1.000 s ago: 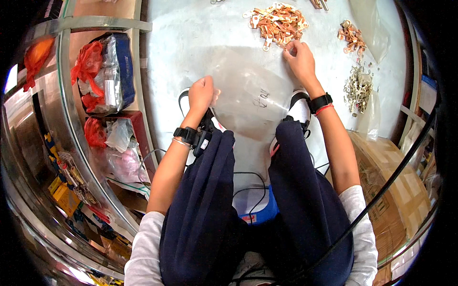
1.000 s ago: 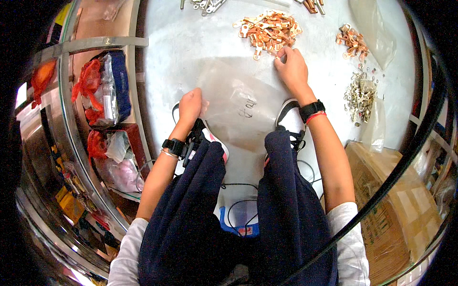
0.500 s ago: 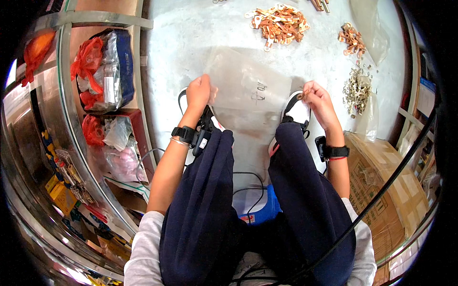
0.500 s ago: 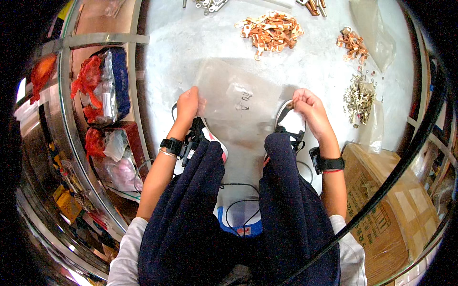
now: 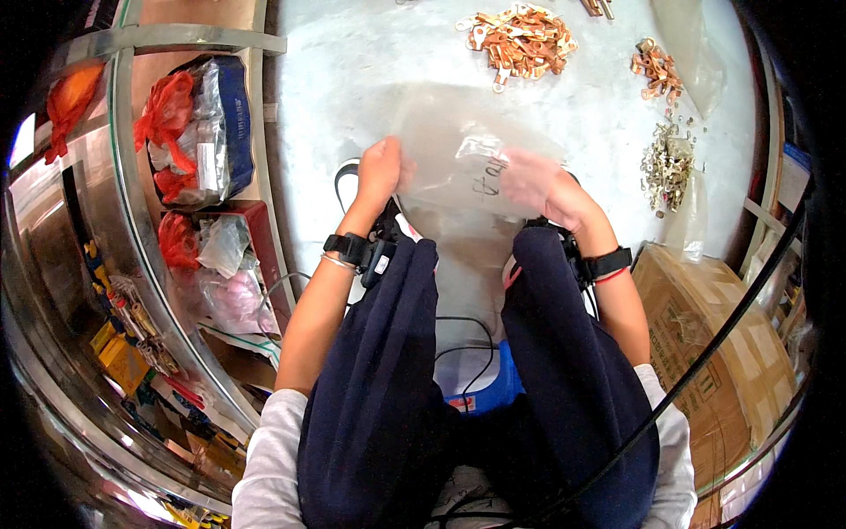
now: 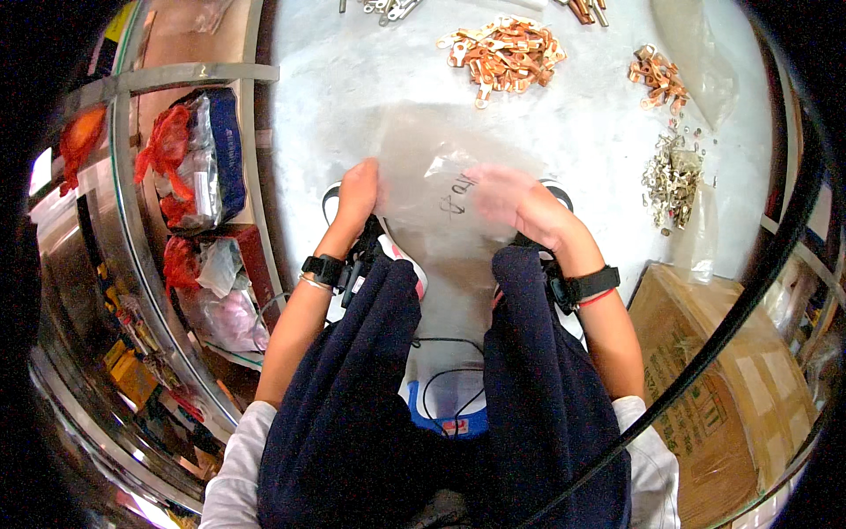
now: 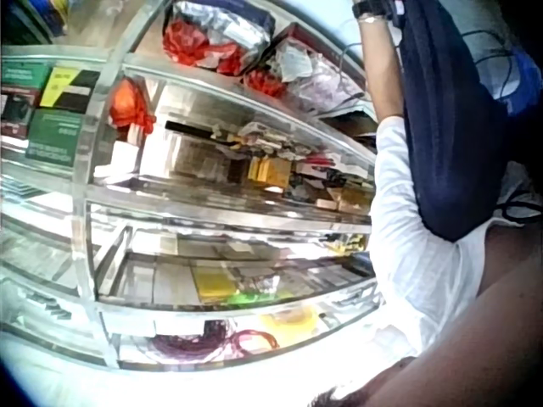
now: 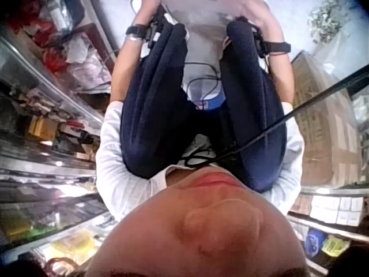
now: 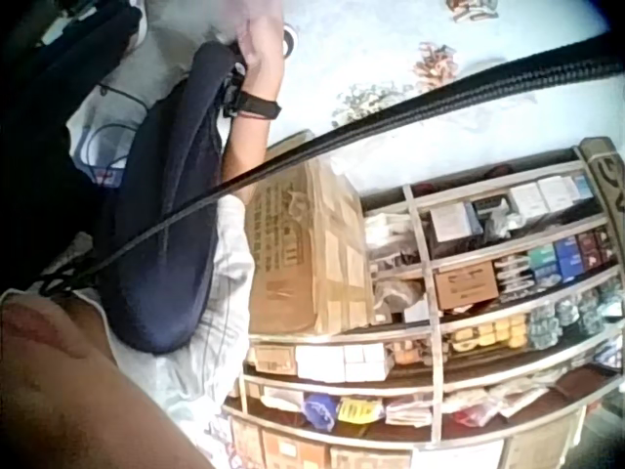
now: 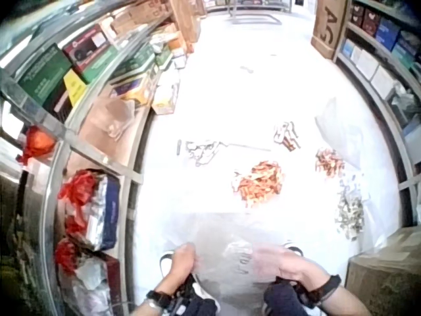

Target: Manually sort and place small metal hardware pieces into a plastic bag.

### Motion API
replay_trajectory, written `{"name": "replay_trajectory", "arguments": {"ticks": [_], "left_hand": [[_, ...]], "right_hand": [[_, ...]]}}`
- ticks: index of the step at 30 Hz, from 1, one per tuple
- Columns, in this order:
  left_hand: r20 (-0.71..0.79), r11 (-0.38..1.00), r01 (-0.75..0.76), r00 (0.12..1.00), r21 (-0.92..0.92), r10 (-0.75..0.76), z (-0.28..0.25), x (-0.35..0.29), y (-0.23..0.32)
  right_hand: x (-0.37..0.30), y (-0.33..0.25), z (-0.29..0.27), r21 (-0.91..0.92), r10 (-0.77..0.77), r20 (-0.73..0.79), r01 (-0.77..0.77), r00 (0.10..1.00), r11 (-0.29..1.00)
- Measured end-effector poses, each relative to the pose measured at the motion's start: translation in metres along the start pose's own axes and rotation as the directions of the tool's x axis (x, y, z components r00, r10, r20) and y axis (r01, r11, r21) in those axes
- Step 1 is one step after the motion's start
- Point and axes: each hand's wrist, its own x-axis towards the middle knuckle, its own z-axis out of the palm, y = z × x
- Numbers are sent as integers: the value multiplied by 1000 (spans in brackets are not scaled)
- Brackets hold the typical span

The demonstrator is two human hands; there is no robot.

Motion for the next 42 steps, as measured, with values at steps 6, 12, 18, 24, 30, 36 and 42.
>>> {"name": "replay_trajectory", "arguments": {"ticks": [6, 12, 18, 24, 30, 36, 42], "left_hand": [[195, 978, -184, 967, 101, 162, 19, -7, 10], [307, 967, -210, 938, 146, 158, 25, -21, 24], [329, 963, -257, 919, 78, 218, 25, -17, 16], [334, 960, -253, 921, 119, 201, 25, -17, 17], [333, 952, -200, 936, 232, 116, 25, -26, 31], [176, 955, -163, 977, 246, 121, 25, -19, 27], [-27, 975, -93, 995, 203, 100, 13, -6, 15]], "right_hand": [[29, 11, 2, -393, -396, 291, 486, 871, 781], [47, 32, 25, -706, -327, -43, 202, 944, 678], [55, 40, 47, -763, -511, -87, 272, 855, 586], [54, 40, 40, -758, -401, -44, 230, 915, 610], [53, 43, 31, -818, -561, 188, 445, 806, 365], [25, 11, 16, -813, -398, 289, 443, 871, 378], [15, -41, -45, -604, -381, -128, 233, 915, 762]]}}
